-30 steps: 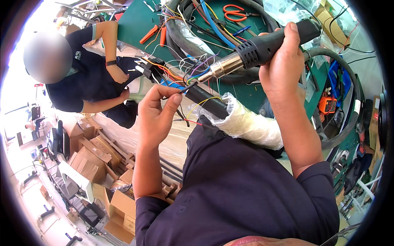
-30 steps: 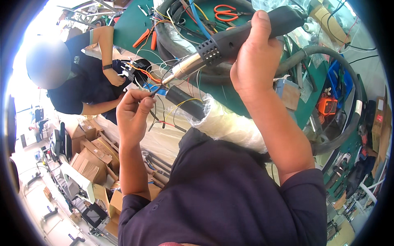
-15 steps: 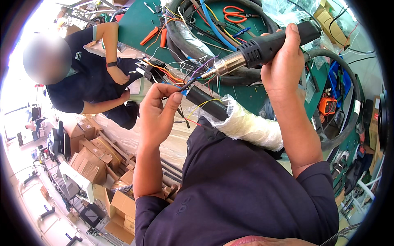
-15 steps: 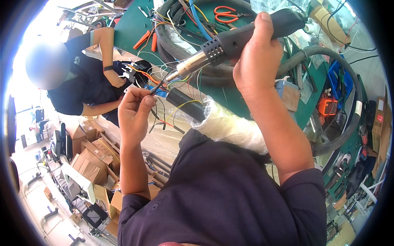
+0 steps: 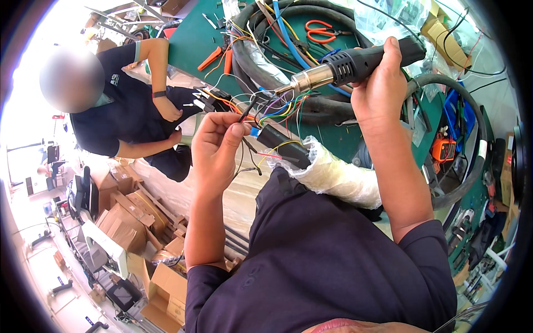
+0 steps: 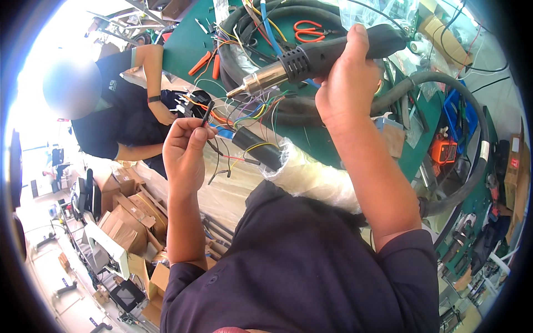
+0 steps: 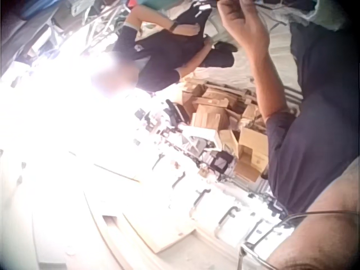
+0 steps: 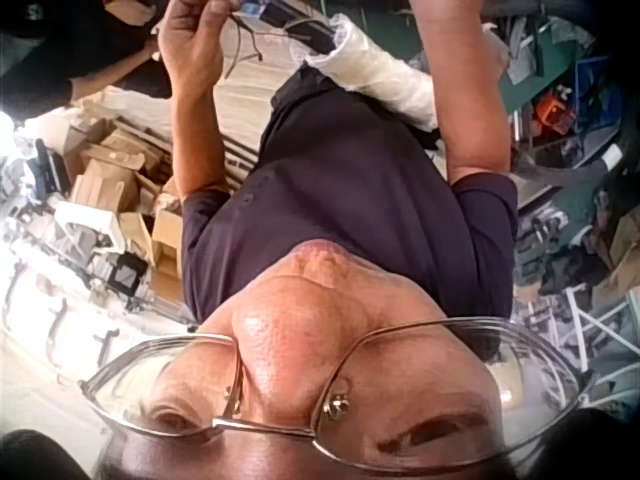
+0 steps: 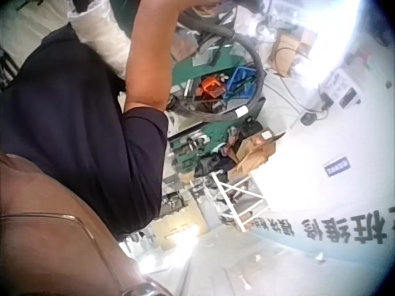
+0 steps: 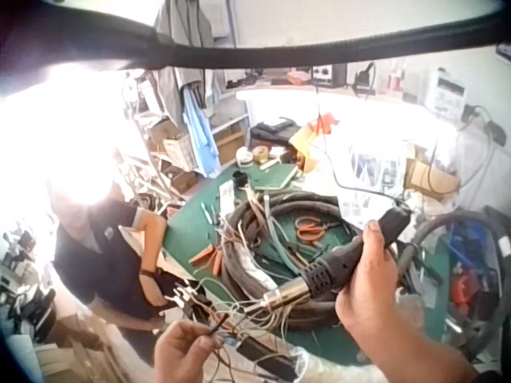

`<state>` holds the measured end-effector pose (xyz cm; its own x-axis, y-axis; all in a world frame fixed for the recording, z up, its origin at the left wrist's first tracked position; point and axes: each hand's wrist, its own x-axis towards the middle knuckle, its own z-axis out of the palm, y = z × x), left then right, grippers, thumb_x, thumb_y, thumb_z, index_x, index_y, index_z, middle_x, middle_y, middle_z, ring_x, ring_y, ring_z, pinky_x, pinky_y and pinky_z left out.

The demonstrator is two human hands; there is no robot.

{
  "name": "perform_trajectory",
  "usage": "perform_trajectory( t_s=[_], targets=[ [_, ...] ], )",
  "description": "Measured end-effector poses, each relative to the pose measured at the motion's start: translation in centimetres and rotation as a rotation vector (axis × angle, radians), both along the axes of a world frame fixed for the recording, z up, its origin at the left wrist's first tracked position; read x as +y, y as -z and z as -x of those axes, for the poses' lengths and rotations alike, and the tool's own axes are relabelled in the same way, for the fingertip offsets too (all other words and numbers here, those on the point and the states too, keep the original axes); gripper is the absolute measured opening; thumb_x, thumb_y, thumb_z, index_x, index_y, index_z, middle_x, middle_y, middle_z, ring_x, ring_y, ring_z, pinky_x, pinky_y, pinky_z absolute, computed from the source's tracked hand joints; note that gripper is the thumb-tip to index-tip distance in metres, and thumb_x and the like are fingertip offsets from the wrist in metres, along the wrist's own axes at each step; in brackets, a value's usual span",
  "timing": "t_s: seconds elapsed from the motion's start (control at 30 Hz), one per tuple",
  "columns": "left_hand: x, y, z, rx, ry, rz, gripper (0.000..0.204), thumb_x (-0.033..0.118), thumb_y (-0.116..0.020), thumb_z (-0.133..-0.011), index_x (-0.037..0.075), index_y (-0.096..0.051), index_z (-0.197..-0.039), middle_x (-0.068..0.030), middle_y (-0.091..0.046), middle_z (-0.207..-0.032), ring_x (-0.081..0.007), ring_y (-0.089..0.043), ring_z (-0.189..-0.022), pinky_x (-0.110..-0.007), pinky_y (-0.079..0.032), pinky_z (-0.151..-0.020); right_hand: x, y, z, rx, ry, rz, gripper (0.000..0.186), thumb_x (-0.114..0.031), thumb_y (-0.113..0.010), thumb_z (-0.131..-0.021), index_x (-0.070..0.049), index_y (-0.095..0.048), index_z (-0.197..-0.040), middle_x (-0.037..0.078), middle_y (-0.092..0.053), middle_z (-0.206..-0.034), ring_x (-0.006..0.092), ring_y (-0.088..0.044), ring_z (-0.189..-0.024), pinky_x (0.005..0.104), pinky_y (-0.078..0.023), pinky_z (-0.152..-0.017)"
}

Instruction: The person prepares and applies heat-shrink tubing to individual wires within a bundle, using a heat gun to seal the connections.

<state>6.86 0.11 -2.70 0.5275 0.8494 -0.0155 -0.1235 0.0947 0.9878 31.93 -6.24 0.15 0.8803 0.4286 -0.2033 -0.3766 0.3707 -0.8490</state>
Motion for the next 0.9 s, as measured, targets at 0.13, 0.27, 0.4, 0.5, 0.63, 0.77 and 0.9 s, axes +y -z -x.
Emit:
perform_trajectory(
  t_s=[0.13,0.27,0.4,0.5,0.63,0.77,0.9],
  targets=[
    [0.25,0.29,-0.2,-0.04,0.013,-0.007,0.02,0.012,-0.065,-0.092,-0.002,-0.056,-0.103,-0.0074,-0.065,-0.092,-0.0121,-0.061,-0.086,-0.026,-0.048,-0.083,0.03,0.29,0.07,0.015,-0.032,-0.011,0.038,-0.042,-0.055,-0.093,-0.005,-0.051,-0.096,0.011,-0.064,-0.078,0.017,-0.062,-0.061,0.0278,-0.043,-0.045],
    [0.51,0.34,-0.26,-0.072,0.035,-0.014,0.022,0.013,-0.064,-0.092,-0.002,-0.056,-0.105,-0.0076,-0.065,-0.094,-0.0109,-0.061,-0.085,-0.024,-0.048,-0.082,0.34,0.11,0.45,0.012,-0.003,-0.035,0.038,-0.043,-0.054,-0.094,-0.005,-0.05,-0.092,0.011,-0.063,-0.076,0.0176,-0.062,-0.06,0.0286,-0.042,-0.044],
    [0.5,0.29,-0.38,-0.062,0.042,-0.029,0.021,0.012,-0.063,-0.093,-0.003,-0.055,-0.106,-0.0082,-0.065,-0.096,-0.0109,-0.061,-0.087,-0.024,-0.048,-0.083,0.43,-0.06,0.69,0.004,-0.006,-0.031,0.038,-0.043,-0.054,-0.094,-0.006,-0.05,-0.09,0.011,-0.063,-0.076,0.018,-0.061,-0.06,0.0302,-0.042,-0.044],
    [0.54,0.31,-0.46,-0.059,0.048,-0.036,0.019,0.01,-0.06,-0.094,-0.003,-0.055,-0.107,-0.0083,-0.064,-0.096,-0.0108,-0.06,-0.089,-0.025,-0.047,-0.084,0.49,0.0,0.69,-0.008,0.006,-0.02,0.039,-0.044,-0.053,-0.094,-0.005,-0.051,-0.09,0.011,-0.063,-0.076,0.0186,-0.062,-0.06,0.0314,-0.044,-0.044],
    [0.61,0.33,-0.45,-0.065,0.059,-0.029,0.017,0.007,-0.058,-0.094,-0.003,-0.055,-0.107,-0.0083,-0.064,-0.096,-0.011,-0.06,-0.09,-0.025,-0.047,-0.086,0.55,0.24,0.6,-0.02,-0.004,-0.016,0.041,-0.044,-0.053,-0.094,-0.003,-0.051,-0.091,0.011,-0.063,-0.077,0.0193,-0.062,-0.061,0.0319,-0.046,-0.045],
    [0.61,0.35,-0.6,-0.081,0.054,-0.007,0.016,0.005,-0.058,-0.094,-0.003,-0.054,-0.107,-0.0085,-0.064,-0.096,-0.0119,-0.061,-0.091,-0.026,-0.048,-0.086,0.66,0.3,0.5,-0.012,-0.005,-0.013,0.042,-0.045,-0.053,-0.094,-0.003,-0.051,-0.09,0.011,-0.063,-0.078,0.0197,-0.063,-0.062,0.0321,-0.047,-0.046],
    [0.68,0.45,-0.79,-0.107,0.056,-0.004,0.015,0.004,-0.059,-0.094,-0.003,-0.053,-0.105,-0.009,-0.064,-0.096,-0.0131,-0.061,-0.091,-0.027,-0.048,-0.087,0.76,0.24,0.48,-0.005,0.001,-0.018,0.041,-0.045,-0.053,-0.094,-0.004,-0.051,-0.09,0.011,-0.063,-0.077,0.0189,-0.061,-0.059,0.0313,-0.044,-0.045]
  ],
)
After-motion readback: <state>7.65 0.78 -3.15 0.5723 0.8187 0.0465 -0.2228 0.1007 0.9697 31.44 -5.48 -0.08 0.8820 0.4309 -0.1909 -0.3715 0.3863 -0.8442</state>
